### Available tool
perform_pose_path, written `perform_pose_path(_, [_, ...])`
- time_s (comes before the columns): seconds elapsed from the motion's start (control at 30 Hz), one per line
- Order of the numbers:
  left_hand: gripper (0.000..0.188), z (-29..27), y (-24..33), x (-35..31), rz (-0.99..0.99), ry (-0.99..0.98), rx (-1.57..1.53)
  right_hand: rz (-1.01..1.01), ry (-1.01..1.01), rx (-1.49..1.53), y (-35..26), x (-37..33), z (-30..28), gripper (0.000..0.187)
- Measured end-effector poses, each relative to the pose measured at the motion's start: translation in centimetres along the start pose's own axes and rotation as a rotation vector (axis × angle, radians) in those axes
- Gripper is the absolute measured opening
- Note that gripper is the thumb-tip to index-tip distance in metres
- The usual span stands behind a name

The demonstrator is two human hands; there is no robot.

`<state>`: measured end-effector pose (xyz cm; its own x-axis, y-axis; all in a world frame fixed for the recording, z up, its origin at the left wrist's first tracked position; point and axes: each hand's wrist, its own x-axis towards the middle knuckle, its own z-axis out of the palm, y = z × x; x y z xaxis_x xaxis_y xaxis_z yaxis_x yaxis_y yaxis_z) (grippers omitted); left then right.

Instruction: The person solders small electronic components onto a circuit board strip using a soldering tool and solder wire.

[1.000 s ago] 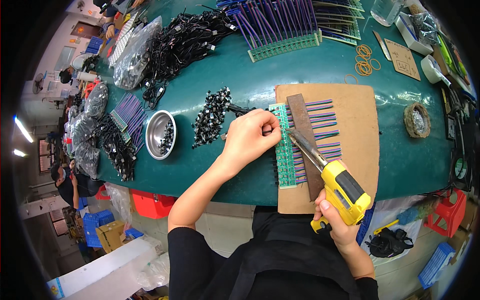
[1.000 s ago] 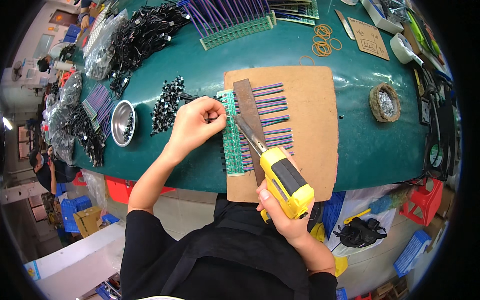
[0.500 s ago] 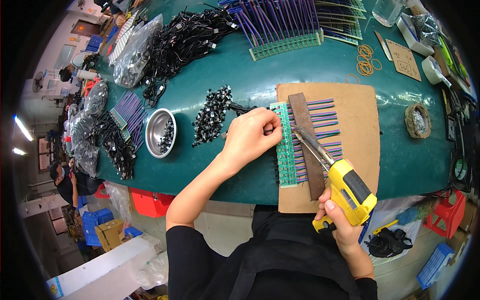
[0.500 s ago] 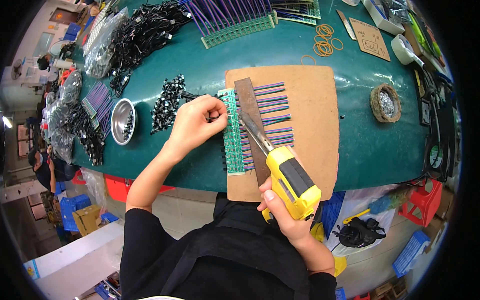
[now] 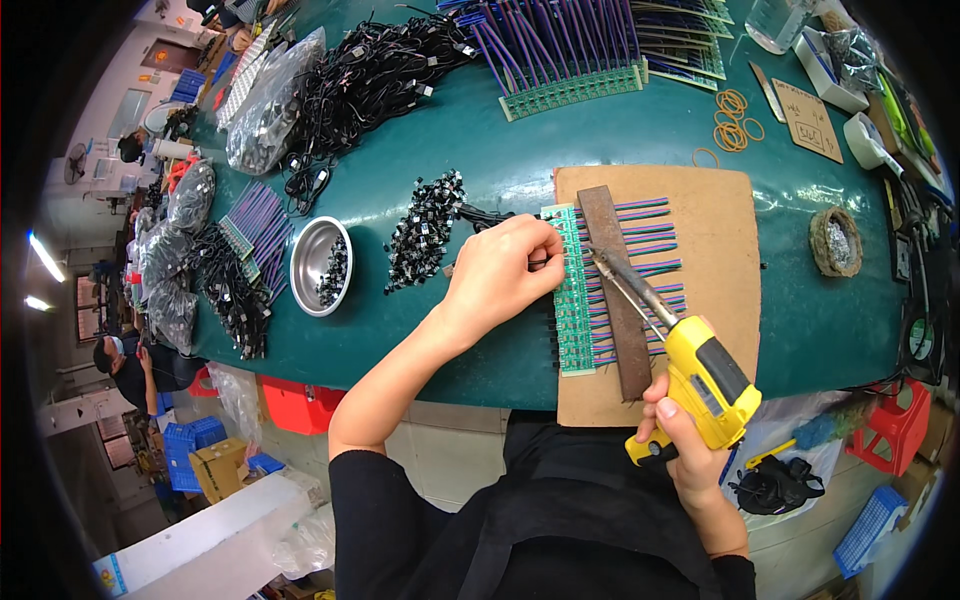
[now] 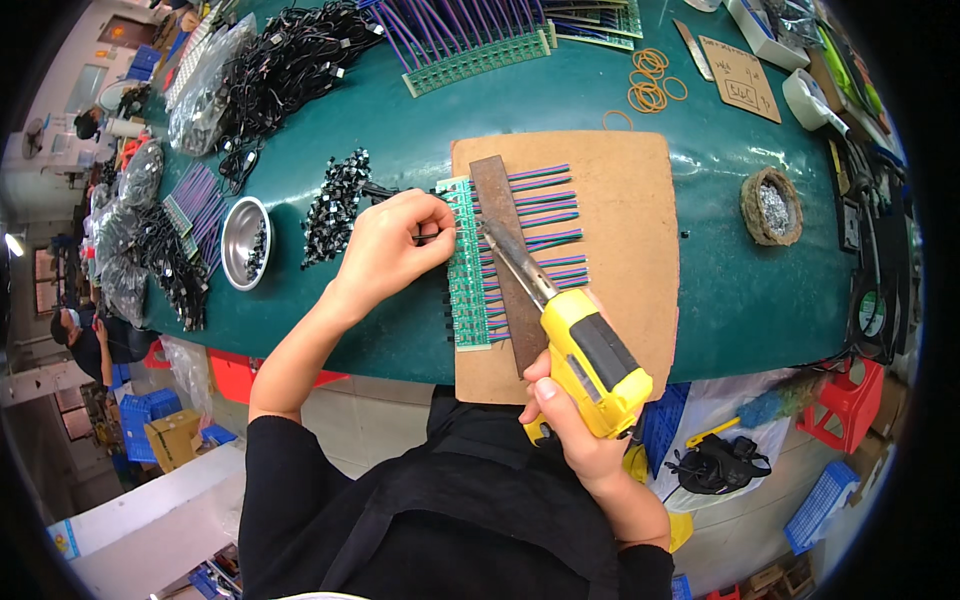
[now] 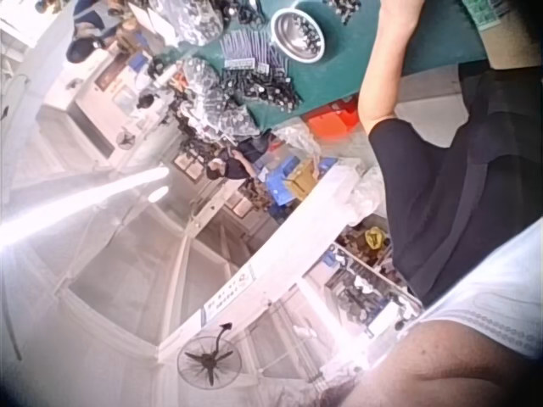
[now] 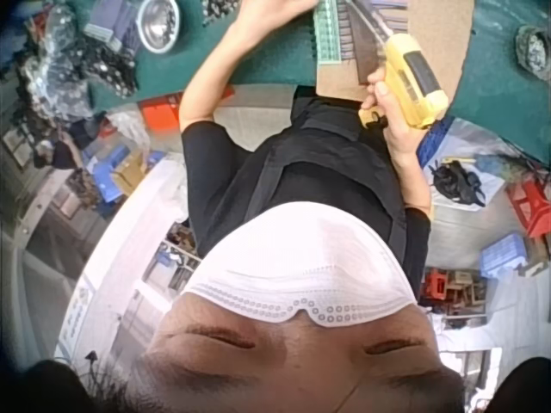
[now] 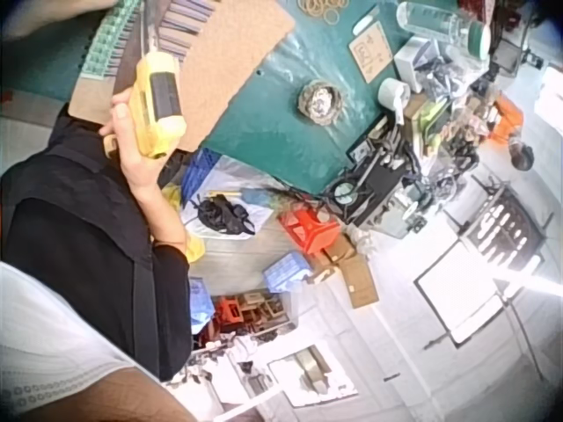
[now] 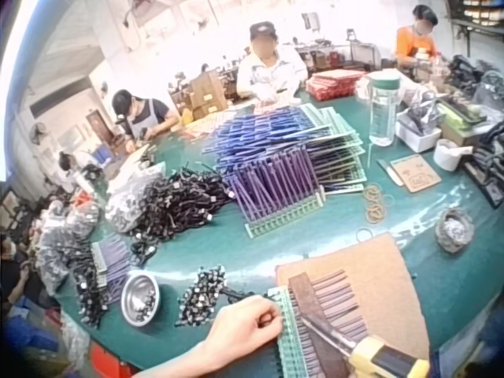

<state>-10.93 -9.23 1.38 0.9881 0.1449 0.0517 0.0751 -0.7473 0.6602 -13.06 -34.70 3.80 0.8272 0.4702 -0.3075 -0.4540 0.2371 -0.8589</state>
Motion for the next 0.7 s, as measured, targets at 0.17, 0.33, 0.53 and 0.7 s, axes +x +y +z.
perform_pose_path(0.17, [0.008,-0.1,0.0,0.0,0.010,-0.017,0.032,-0.006,-0.020,0.017,-0.3,0.1,-0.1,0.036])
perform_pose_path(0.33, [0.009,-0.2,-0.3,0.0,0.054,-0.039,0.057,-0.015,-0.018,-0.006,-0.4,0.1,-0.1,0.036])
perform_pose_path(0.53, [0.011,-1.2,-1.4,0.6,0.279,-0.123,0.012,0.025,-0.031,-0.049,-0.1,-0.1,-0.6,0.037])
perform_pose_path(0.7, [0.014,-1.6,-2.6,1.5,0.528,-0.166,0.035,0.050,0.013,-0.049,0.2,-0.4,-0.3,0.031])
